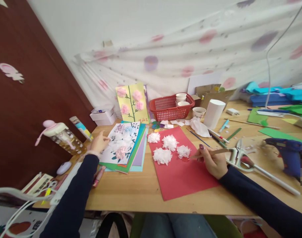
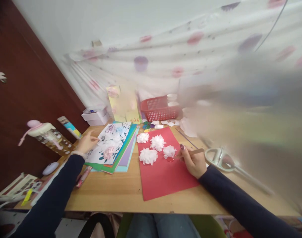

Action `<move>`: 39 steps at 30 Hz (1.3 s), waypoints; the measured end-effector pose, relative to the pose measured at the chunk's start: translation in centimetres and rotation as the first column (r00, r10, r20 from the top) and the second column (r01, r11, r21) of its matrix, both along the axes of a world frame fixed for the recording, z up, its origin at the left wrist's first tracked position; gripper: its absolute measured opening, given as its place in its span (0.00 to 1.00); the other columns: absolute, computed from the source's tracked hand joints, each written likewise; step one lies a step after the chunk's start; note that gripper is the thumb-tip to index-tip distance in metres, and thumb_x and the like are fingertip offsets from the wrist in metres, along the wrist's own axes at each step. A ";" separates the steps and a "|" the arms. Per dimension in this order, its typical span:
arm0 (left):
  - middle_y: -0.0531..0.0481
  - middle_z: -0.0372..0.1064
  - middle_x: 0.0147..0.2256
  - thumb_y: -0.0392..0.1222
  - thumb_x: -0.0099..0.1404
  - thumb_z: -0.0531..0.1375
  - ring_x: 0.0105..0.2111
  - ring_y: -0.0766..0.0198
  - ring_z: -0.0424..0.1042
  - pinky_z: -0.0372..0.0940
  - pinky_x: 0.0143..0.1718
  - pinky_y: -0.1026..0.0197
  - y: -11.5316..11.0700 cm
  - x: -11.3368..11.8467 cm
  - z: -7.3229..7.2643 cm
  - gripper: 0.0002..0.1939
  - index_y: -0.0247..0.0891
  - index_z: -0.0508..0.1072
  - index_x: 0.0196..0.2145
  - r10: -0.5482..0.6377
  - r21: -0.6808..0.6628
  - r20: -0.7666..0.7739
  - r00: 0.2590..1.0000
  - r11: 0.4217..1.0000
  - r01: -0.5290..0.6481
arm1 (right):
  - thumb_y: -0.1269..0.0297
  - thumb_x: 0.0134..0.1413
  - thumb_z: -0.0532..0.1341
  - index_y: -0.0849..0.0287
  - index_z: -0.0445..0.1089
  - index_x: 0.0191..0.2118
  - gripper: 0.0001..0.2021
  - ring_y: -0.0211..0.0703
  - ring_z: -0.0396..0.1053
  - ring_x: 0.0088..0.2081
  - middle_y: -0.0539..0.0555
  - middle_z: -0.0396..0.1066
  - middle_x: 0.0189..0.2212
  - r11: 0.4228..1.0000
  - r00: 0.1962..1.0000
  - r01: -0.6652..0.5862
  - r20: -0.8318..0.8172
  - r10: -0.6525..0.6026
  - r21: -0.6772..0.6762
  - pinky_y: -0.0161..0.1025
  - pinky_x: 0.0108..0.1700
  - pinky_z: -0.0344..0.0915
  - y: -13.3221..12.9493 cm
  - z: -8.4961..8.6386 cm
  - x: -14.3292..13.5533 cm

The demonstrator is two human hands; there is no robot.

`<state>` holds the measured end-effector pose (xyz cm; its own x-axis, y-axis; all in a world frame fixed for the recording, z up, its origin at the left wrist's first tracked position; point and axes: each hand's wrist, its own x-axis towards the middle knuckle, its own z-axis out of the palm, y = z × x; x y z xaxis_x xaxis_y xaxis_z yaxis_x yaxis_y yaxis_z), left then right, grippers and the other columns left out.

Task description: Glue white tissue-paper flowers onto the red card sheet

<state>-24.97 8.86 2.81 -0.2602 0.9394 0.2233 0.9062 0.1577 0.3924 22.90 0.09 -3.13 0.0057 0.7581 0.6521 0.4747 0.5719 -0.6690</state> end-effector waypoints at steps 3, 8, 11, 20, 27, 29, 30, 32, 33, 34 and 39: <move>0.44 0.81 0.40 0.38 0.61 0.60 0.47 0.55 0.78 0.68 0.50 0.55 -0.9 -0.3 0.8 0.31 0.34 0.61 0.61 0.006 0.074 0.085 0.996 0.997 -0.013 | 0.49 0.69 0.51 0.58 0.71 0.22 0.28 0.36 0.65 0.13 0.50 0.66 0.12 1.000 1.000 -0.001 -0.008 0.001 -0.011 0.33 0.17 0.61 0.1 -0.3 0.2; 0.42 0.80 0.42 0.40 0.60 0.62 0.44 0.56 0.79 0.72 0.45 0.57 -2.6 2.3 2.3 0.32 0.35 0.58 0.60 -0.059 0.170 0.218 0.974 0.985 0.022 | 0.48 0.69 0.50 0.58 0.71 0.22 0.28 0.37 0.65 0.14 0.51 0.67 0.13 1.000 1.000 -0.004 -0.008 0.004 -0.020 0.34 0.18 0.60 0.2 -0.7 0.2; 0.44 0.79 0.40 0.41 0.59 0.63 0.43 0.56 0.80 0.72 0.46 0.55 -4.1 6.6 2.7 0.36 0.35 0.55 0.62 -0.233 0.231 0.325 0.916 0.959 0.162 | 0.47 0.69 0.49 0.58 0.71 0.24 0.28 0.37 0.66 0.15 0.51 0.68 0.14 0.998 1.000 0.000 0.008 0.000 -0.060 0.34 0.20 0.62 0.5 -1.0 0.3; 0.50 0.79 0.34 0.42 0.57 0.64 0.35 0.57 0.80 0.73 0.38 0.56 -9.3 22.3 3.4 0.35 0.41 0.59 0.61 -0.627 0.119 0.532 0.569 0.720 0.684 | 0.44 0.70 0.42 0.57 0.72 0.25 0.33 0.38 0.68 0.20 0.52 0.70 0.16 0.997 0.983 0.053 0.178 -0.042 -0.056 0.34 0.25 0.62 0.5 -0.5 0.1; 0.49 0.80 0.34 0.38 0.56 0.63 0.38 0.56 0.80 0.72 0.38 0.57 -7.5 27.4 1.3 0.33 0.37 0.60 0.59 -0.661 0.016 0.584 0.470 0.589 0.808 | 0.44 0.70 0.41 0.57 0.70 0.25 0.33 0.39 0.68 0.21 0.53 0.70 0.18 0.996 0.974 0.072 0.219 -0.059 -0.054 0.35 0.27 0.60 1.0 -0.2 -0.4; 0.49 0.80 0.33 0.37 0.57 0.63 0.39 0.56 0.80 0.71 0.42 0.55 -6.8 28.1 0.6 0.32 0.37 0.61 0.59 -0.688 0.007 0.551 0.473 0.571 0.821 | 0.44 0.70 0.41 0.57 0.69 0.25 0.32 0.39 0.68 0.22 0.53 0.71 0.19 0.995 0.978 0.077 0.200 -0.065 -0.057 0.35 0.28 0.59 1.2 -0.2 -0.4; 0.49 0.80 0.33 0.36 0.58 0.63 0.39 0.56 0.80 0.71 0.43 0.55 -6.5 28.4 0.3 0.31 0.37 0.61 0.58 -0.699 -0.001 0.531 0.479 0.565 0.825 | 0.43 0.70 0.41 0.57 0.69 0.26 0.32 0.39 0.69 0.22 0.53 0.71 0.19 0.995 0.980 0.078 0.189 -0.065 -0.059 0.35 0.28 0.60 1.3 -0.2 -0.4; 0.49 0.80 0.33 0.34 0.58 0.61 0.40 0.56 0.80 0.71 0.44 0.54 -5.8 29.0 -0.5 0.30 0.37 0.62 0.58 -0.719 -0.012 0.483 0.500 0.565 0.825 | 0.43 0.70 0.42 0.57 0.69 0.26 0.31 0.39 0.69 0.22 0.53 0.72 0.20 0.994 0.984 0.081 0.165 -0.069 -0.068 0.35 0.28 0.60 1.4 -0.3 -0.4; 0.49 0.80 0.33 0.32 0.58 0.60 0.40 0.56 0.80 0.71 0.45 0.54 -5.4 29.3 -0.9 0.29 0.37 0.62 0.57 -0.727 -0.014 0.456 0.514 0.571 0.821 | 0.43 0.70 0.42 0.57 0.69 0.26 0.31 0.39 0.69 0.22 0.53 0.72 0.20 0.994 0.986 0.085 0.152 -0.073 -0.073 0.35 0.28 0.60 1.4 -0.3 -0.4; 0.49 0.80 0.34 0.31 0.57 0.59 0.40 0.56 0.80 0.71 0.45 0.54 -5.0 29.5 -1.3 0.29 0.37 0.63 0.57 -0.733 -0.012 0.430 0.528 0.580 0.815 | 0.44 0.70 0.42 0.57 0.69 0.25 0.31 0.38 0.70 0.22 0.53 0.72 0.19 0.993 0.987 0.091 0.138 -0.079 -0.079 0.34 0.28 0.60 1.4 -0.3 -0.3; 0.48 0.80 0.34 0.32 0.58 0.60 0.37 0.56 0.80 0.72 0.41 0.55 -3.7 30.1 -2.8 0.28 0.38 0.64 0.56 -0.745 0.013 0.380 0.548 0.596 0.803 | 0.47 0.72 0.40 0.57 0.70 0.26 0.32 0.38 0.71 0.22 0.52 0.71 0.19 0.988 0.989 0.124 0.088 -0.116 -0.093 0.34 0.28 0.62 0.8 -0.2 -0.1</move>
<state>5.14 5.16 -0.02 0.5587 0.8206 0.1199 0.5302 -0.4646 0.7093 22.80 0.86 -3.34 0.0497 0.8152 0.5770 0.5914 0.4416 -0.6747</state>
